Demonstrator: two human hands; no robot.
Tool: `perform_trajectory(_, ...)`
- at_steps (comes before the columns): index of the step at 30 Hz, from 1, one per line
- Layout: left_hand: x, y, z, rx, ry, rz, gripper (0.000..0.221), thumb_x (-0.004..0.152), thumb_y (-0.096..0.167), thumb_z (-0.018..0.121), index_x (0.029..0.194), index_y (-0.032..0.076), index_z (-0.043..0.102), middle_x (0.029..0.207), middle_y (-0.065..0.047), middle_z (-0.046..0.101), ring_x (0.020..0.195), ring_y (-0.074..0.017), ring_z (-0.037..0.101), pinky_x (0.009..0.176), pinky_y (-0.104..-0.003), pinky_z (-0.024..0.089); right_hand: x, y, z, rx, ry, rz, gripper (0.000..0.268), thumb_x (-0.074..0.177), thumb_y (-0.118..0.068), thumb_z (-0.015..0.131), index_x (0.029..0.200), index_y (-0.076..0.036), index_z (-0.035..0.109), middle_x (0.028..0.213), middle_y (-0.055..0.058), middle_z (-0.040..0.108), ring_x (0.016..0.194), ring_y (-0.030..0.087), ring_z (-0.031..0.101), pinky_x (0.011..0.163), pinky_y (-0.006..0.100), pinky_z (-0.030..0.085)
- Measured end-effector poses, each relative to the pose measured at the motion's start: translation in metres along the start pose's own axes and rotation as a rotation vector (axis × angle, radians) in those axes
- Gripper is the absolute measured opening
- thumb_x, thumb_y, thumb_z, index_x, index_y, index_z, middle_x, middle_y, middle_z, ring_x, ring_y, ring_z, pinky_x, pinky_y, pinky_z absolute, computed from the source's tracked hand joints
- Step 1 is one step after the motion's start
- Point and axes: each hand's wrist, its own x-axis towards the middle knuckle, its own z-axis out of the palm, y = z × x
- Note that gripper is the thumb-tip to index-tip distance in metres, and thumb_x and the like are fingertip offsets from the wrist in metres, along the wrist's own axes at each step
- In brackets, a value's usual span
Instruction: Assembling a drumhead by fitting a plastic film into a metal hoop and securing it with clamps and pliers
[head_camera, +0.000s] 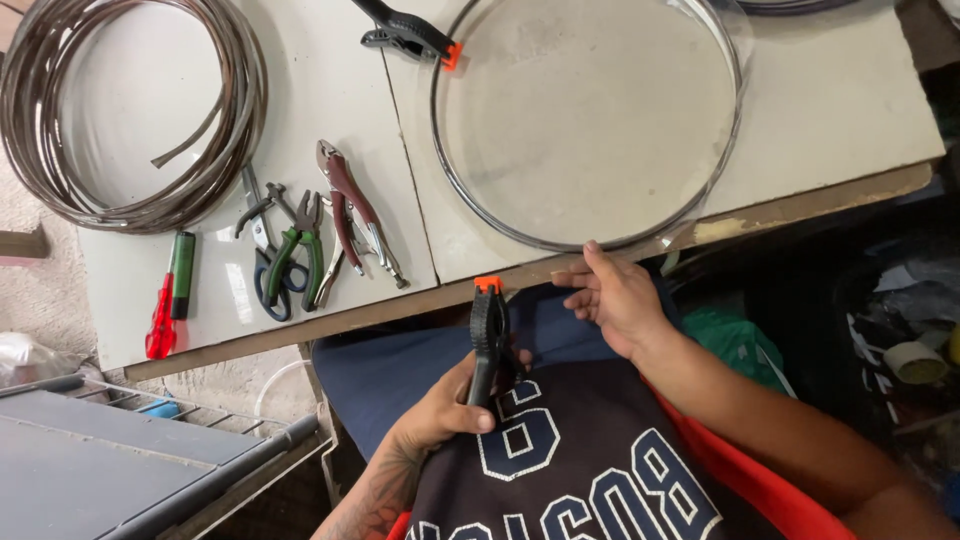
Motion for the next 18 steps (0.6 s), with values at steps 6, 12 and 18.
perform_trajectory(6, -0.002, -0.004, -0.001, 0.063, 0.031, -0.011, 0.102, 0.068, 0.048, 0.082, 0.148, 0.002, 0.038, 0.146, -0.015, 0.052, 0.138, -0.0259, 0.049, 0.116, -0.040, 0.038, -0.003, 0.015, -0.008, 0.258, -0.041, -0.102, 0.017, 0.100, -0.026, 0.062, 0.092, -0.011, 0.059, 0.105, 0.025, 0.077, 0.092, 0.033, 0.077, 0.065, 0.033, 0.059)
perform_trajectory(12, 0.006, 0.000, 0.004, 0.270, 0.051, -0.063, 0.087, 0.066, 0.039, 0.081, 0.139, 0.004, 0.047, 0.129, -0.008, 0.058, 0.119, -0.0182, 0.055, 0.102, -0.031, 0.045, 0.000, 0.026, -0.011, 0.447, 0.040, -0.197, 0.011, 0.091, -0.012, 0.072, 0.084, -0.009, 0.064, 0.083, 0.016, 0.075, 0.087, 0.029, 0.077, 0.080, 0.039, 0.064)
perform_trajectory(18, 0.015, 0.017, 0.021, 0.581, 0.135, -0.301, 0.085, 0.055, 0.041, 0.079, 0.130, 0.012, 0.053, 0.109, 0.002, 0.061, 0.102, -0.0124, 0.058, 0.090, -0.029, 0.048, -0.001, 0.023, -0.007, 0.378, 0.110, -0.183, 0.019, 0.087, -0.008, 0.077, 0.088, -0.009, 0.058, 0.086, 0.013, 0.073, 0.088, 0.029, 0.077, 0.084, 0.040, 0.065)
